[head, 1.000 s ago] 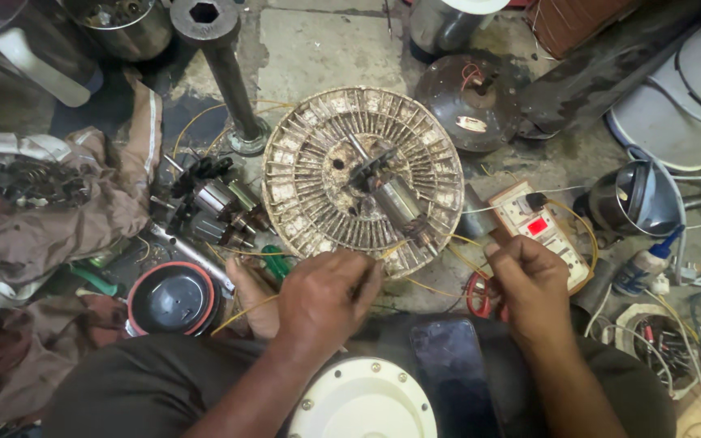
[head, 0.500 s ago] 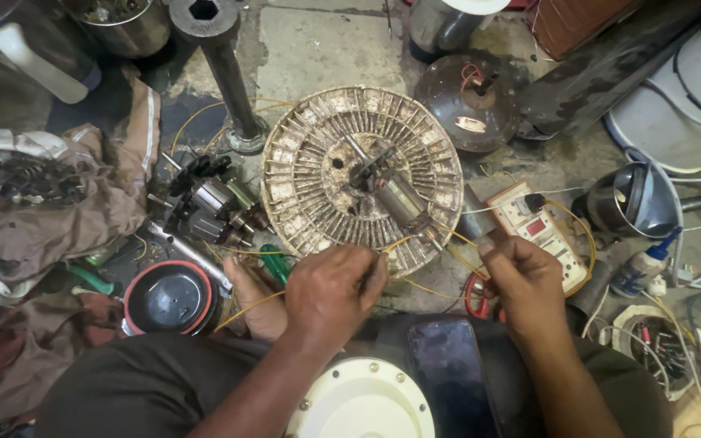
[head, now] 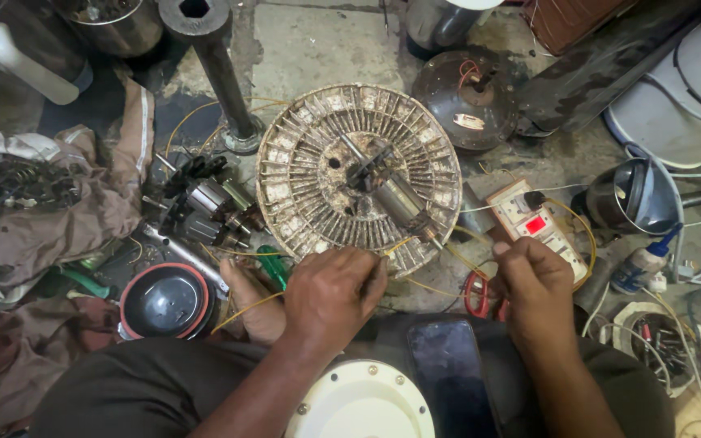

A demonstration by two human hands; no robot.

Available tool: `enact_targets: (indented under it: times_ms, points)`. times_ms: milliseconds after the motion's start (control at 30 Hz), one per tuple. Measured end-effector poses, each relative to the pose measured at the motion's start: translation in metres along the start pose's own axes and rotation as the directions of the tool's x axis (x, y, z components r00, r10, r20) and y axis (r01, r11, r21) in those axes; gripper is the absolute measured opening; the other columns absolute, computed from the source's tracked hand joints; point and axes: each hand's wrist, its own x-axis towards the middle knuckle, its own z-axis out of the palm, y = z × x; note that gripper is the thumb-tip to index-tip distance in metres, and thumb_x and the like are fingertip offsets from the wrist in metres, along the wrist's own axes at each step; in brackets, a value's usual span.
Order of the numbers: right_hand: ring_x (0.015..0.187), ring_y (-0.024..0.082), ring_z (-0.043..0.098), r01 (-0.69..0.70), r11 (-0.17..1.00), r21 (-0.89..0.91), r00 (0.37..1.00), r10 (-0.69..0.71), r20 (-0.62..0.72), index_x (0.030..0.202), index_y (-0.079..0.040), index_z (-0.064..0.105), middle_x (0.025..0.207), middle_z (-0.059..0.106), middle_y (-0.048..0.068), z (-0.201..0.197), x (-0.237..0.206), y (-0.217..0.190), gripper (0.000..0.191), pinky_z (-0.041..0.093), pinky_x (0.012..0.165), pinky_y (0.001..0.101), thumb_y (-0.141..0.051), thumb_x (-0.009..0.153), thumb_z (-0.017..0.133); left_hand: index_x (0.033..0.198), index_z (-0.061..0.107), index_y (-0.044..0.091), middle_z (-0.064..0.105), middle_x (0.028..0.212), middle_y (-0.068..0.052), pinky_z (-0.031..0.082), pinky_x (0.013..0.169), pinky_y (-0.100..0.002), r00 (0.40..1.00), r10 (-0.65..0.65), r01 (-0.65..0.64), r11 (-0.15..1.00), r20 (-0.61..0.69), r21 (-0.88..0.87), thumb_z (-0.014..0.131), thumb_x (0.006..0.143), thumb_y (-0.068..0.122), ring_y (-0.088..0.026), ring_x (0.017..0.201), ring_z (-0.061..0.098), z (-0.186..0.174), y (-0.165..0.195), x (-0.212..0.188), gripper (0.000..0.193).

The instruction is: The person sits on the floor of a cluttered repair workshop and tests a small electric motor attached to a plastic fan base. They connect yellow test wires to the motor terminals, touch the wires to the contacts producing sparks, and adjust the multimeter and wiring to check the motor's electrical response.

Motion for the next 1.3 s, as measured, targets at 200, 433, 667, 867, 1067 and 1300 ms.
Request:
enact_targets:
  times_ms: [200, 433, 667, 867, 1067, 1300]
  points:
    - [0.043, 0.011, 0.046, -0.073, 0.993, -0.088, 0.997, 0.070, -0.036, 0.069, -0.006, 0.057, 0.055, 0.053, 0.003, -0.001, 0.001, 0.000, 0.028, 0.033, 0.040, 0.0269, -0.011, 0.095, 0.066, 0.076, 0.062, 0.009, 0.064, 0.072, -0.007, 0.049, 0.062, -0.043, 1.000, -0.025, 0.026, 1.000, 0.011, -0.017, 0.079, 0.085, 0.016, -0.028, 0.068, 0.065, -0.001, 0.002, 0.002, 0.020]
    - [0.049, 0.007, 0.047, -0.017, 0.999, 0.040, 0.999, 0.019, -0.043, 0.072, -0.006, 0.057, 0.062, 0.053, -0.001, -0.008, -0.004, 0.003, 0.025, 0.038, 0.046, 0.0242, -0.009, 0.096, 0.064, 0.078, 0.065, 0.009, 0.067, 0.073, -0.006, 0.050, 0.061, -0.042, 0.999, -0.036, 0.037, 0.998, 0.011, -0.043, 0.079, 0.084, 0.015, -0.027, 0.068, 0.067, -0.002, 0.002, 0.001, 0.016]
    - [0.041, 0.012, 0.044, -0.102, 0.990, -0.097, 0.994, 0.098, -0.041, 0.068, -0.005, 0.055, 0.055, 0.054, 0.006, -0.008, -0.002, 0.007, 0.028, 0.035, 0.038, 0.0271, -0.011, 0.094, 0.064, 0.083, 0.068, 0.008, 0.070, 0.078, -0.008, 0.052, 0.060, -0.040, 0.976, -0.145, 0.138, 0.989, -0.165, -0.049, 0.077, 0.086, 0.012, -0.028, 0.066, 0.068, -0.007, -0.008, 0.010, 0.011]
    - [0.041, 0.012, 0.045, -0.058, 0.997, -0.056, 0.997, 0.055, -0.057, 0.066, -0.005, 0.053, 0.053, 0.050, 0.004, -0.006, -0.002, 0.005, 0.030, 0.040, 0.038, 0.0306, -0.010, 0.094, 0.063, 0.079, 0.064, 0.008, 0.066, 0.072, -0.008, 0.050, 0.059, -0.042, 0.983, -0.090, 0.090, 0.996, -0.161, -0.003, 0.078, 0.088, 0.013, -0.029, 0.063, 0.065, -0.004, -0.010, 0.010, 0.017]
    - [0.041, 0.012, 0.043, -0.052, 0.999, -0.006, 0.996, 0.052, -0.069, 0.065, -0.006, 0.051, 0.053, 0.049, 0.004, -0.004, -0.001, 0.004, 0.032, 0.040, 0.037, 0.0308, -0.009, 0.095, 0.062, 0.078, 0.064, 0.008, 0.067, 0.071, -0.008, 0.049, 0.057, -0.043, 0.983, -0.117, 0.118, 0.993, -0.144, -0.001, 0.078, 0.087, 0.014, -0.030, 0.061, 0.064, -0.005, -0.010, 0.010, 0.018]
    - [0.049, 0.009, 0.049, -0.025, 0.999, -0.024, 1.000, 0.025, 0.002, 0.072, -0.008, 0.056, 0.058, 0.054, 0.001, -0.004, -0.001, 0.004, 0.029, 0.040, 0.046, 0.0242, -0.015, 0.098, 0.066, 0.077, 0.064, 0.007, 0.067, 0.072, -0.011, 0.050, 0.057, -0.043, 0.983, -0.146, 0.144, 0.989, -0.108, -0.024, 0.079, 0.086, 0.012, -0.032, 0.062, 0.065, -0.008, -0.008, 0.010, 0.017]
